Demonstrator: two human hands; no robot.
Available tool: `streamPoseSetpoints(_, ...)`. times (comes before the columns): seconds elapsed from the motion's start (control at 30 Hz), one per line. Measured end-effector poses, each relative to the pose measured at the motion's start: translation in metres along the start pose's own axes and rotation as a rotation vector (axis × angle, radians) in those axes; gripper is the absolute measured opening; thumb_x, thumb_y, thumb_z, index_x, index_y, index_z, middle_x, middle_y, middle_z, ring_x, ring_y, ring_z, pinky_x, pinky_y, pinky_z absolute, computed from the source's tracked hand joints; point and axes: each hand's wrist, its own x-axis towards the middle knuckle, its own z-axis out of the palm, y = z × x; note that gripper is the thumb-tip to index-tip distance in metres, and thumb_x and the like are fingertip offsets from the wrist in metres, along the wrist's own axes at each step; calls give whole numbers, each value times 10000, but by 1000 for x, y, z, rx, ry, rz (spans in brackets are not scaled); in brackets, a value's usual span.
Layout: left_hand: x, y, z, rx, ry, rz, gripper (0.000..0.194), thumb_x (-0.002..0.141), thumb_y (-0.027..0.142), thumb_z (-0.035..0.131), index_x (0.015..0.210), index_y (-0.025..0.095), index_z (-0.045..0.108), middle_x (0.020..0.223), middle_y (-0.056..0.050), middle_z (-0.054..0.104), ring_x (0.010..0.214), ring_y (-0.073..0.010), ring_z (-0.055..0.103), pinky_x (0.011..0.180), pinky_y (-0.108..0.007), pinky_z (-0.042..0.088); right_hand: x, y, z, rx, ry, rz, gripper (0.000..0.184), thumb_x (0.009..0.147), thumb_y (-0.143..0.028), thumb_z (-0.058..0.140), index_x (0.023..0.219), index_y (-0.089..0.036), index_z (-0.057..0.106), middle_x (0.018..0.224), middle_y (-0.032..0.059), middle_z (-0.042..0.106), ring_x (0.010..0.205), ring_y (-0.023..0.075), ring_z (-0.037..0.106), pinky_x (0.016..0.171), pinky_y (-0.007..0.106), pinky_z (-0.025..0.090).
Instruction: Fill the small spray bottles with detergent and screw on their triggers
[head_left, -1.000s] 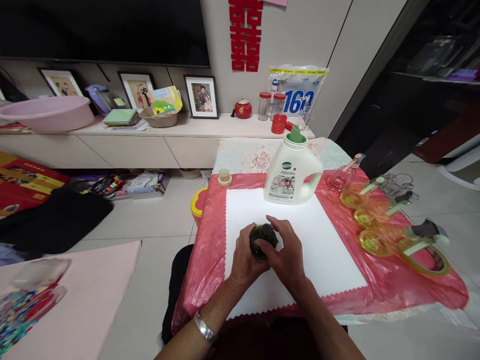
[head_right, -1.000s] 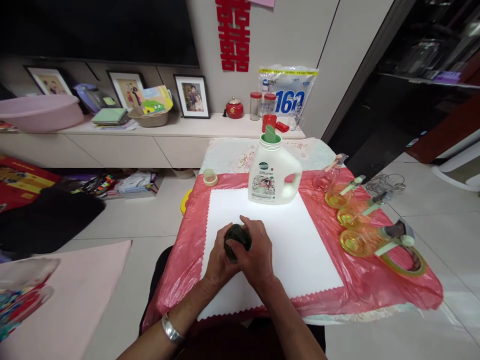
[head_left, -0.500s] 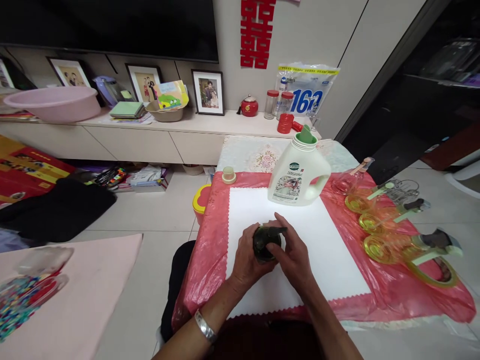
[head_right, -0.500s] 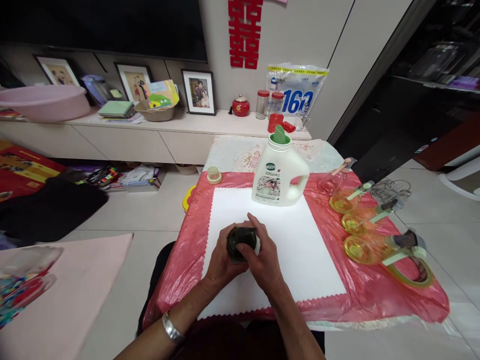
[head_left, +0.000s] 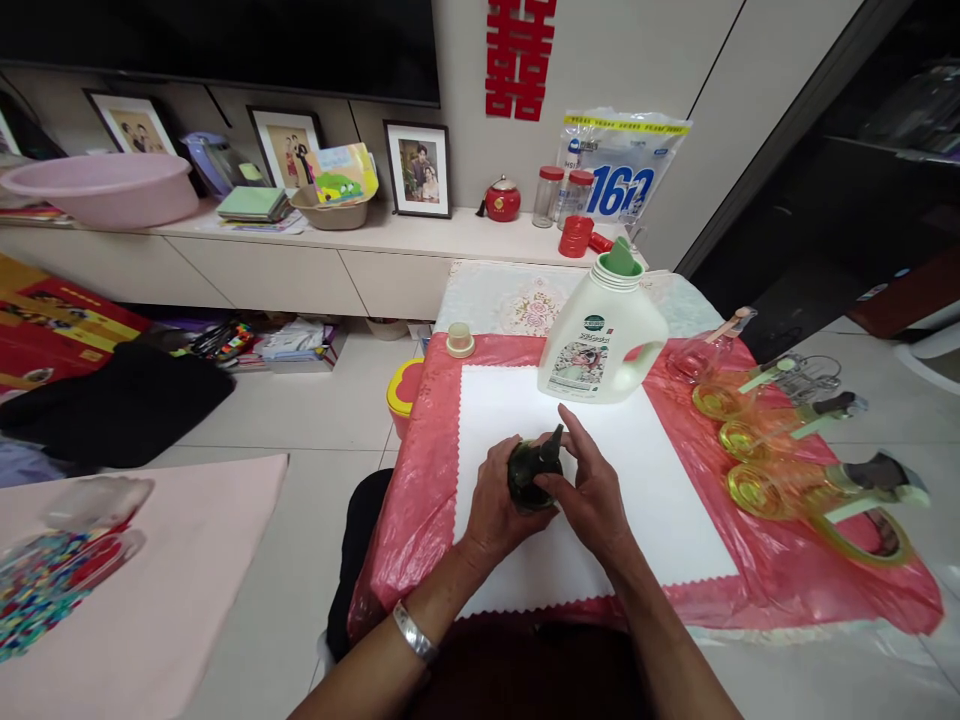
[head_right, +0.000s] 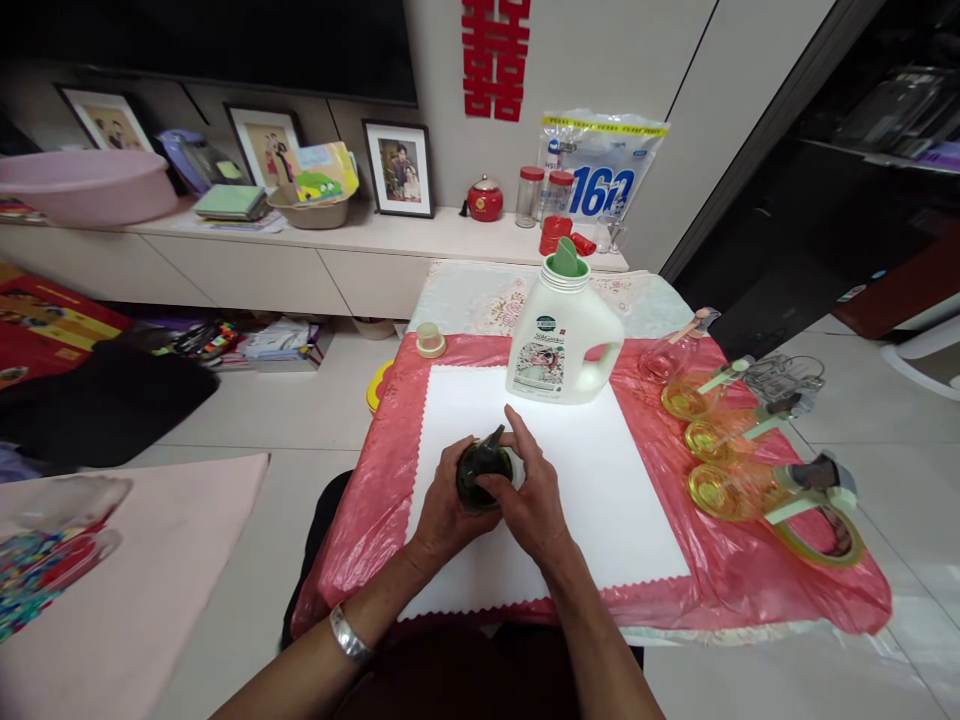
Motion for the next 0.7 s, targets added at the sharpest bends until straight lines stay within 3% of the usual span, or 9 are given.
streamPoseSetpoints(0.2, 1, 1, -1, -10, -10, 0, 925, 589, 317, 823, 1383, 242, 356, 1284, -120, 590, 1174, -337, 620, 981, -543, 538, -3, 7, -3, 50, -104, -46, 754, 858, -264, 642, 1543, -260, 328, 1295, 55, 568, 1220, 194, 537, 1093, 374, 422)
streamPoseSetpoints(0.33, 1, 5, -4, 0, -36, -21, 930, 578, 320, 817, 1379, 244, 351, 1284, -117, 591, 1181, -344, 621, 985, -546, 529, -3, 6, 7, -26, 14, -33, 857, 742, -278, 738, 1519, -252, 377, 1279, 57, 558, 1157, 207, 550, 1049, 372, 462)
streamPoseSetpoints(0.47, 1, 4, -4, 28, -33, -4, 954, 581, 328, 824, 1388, 248, 322, 1283, -123, 583, 1193, -352, 614, 995, -563, 523, -2, -1, 10, -77, 80, 39, 831, 740, -275, 703, 1512, -233, 398, 1134, 35, 625, 1000, 194, 606, 939, 346, 518)
streamPoseSetpoints(0.7, 1, 2, -1, -16, -24, -1, 925, 565, 298, 831, 1362, 236, 365, 1296, -124, 580, 1195, -343, 603, 991, -546, 524, -1, -2, -5, -29, -79, -33, 730, 829, -214, 637, 1512, -274, 384, 1228, 9, 633, 1182, 186, 575, 1088, 361, 423)
